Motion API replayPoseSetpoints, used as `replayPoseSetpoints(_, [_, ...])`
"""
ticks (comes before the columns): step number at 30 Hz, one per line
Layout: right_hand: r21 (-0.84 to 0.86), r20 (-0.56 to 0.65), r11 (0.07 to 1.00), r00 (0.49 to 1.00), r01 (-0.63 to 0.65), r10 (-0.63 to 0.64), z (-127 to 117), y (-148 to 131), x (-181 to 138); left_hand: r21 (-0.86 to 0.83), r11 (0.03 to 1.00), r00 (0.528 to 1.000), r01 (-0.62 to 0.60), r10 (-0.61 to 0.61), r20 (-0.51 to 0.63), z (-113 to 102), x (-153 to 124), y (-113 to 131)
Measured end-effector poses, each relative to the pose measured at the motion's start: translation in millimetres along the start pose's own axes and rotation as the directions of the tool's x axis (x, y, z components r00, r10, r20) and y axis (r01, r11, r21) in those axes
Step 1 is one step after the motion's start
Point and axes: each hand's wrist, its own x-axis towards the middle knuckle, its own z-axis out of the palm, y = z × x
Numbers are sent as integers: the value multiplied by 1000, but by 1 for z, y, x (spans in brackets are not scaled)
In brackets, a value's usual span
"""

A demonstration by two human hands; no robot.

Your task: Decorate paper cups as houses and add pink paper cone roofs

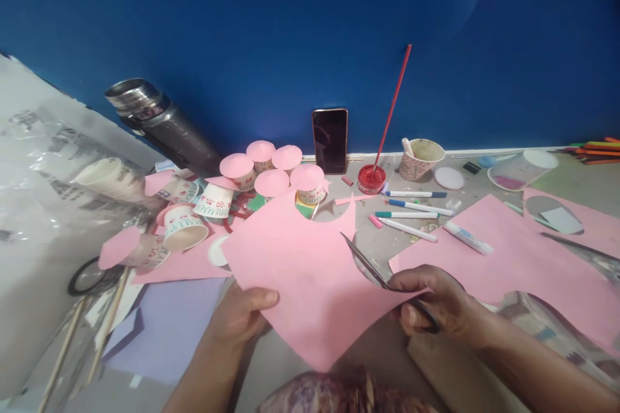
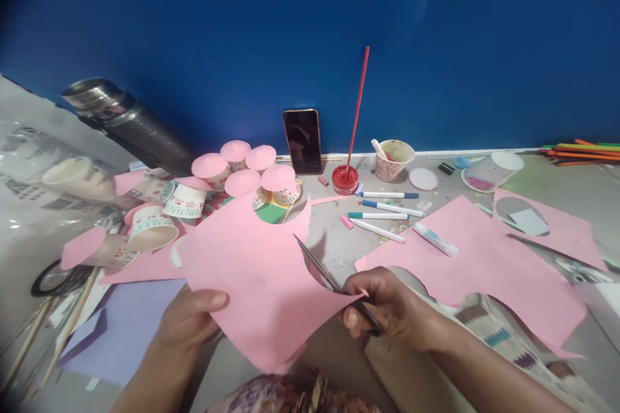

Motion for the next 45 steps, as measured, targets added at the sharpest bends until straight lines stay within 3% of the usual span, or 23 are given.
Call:
replayPoseSetpoints(7, [-110, -25, 985, 991, -132, 130, -4, -12, -1, 16, 996, 981, -92, 94, -171, 11, 8, 6])
replayPoseSetpoints(11, [-152, -11, 979, 991, -134, 134, -7, -12, -1, 49, 995, 971, -92, 100, -217, 13, 8, 6])
replayPoseSetpoints(28, [-34, 2, 993, 993, -116, 116, -3, -7, -2, 15, 998, 991, -68, 69, -117, 11, 6, 2])
replayPoseSetpoints(45, [-56, 48, 994, 995, -89, 91, -6, -8, -3, 73, 995, 986, -70, 80, -146, 7, 3, 9])
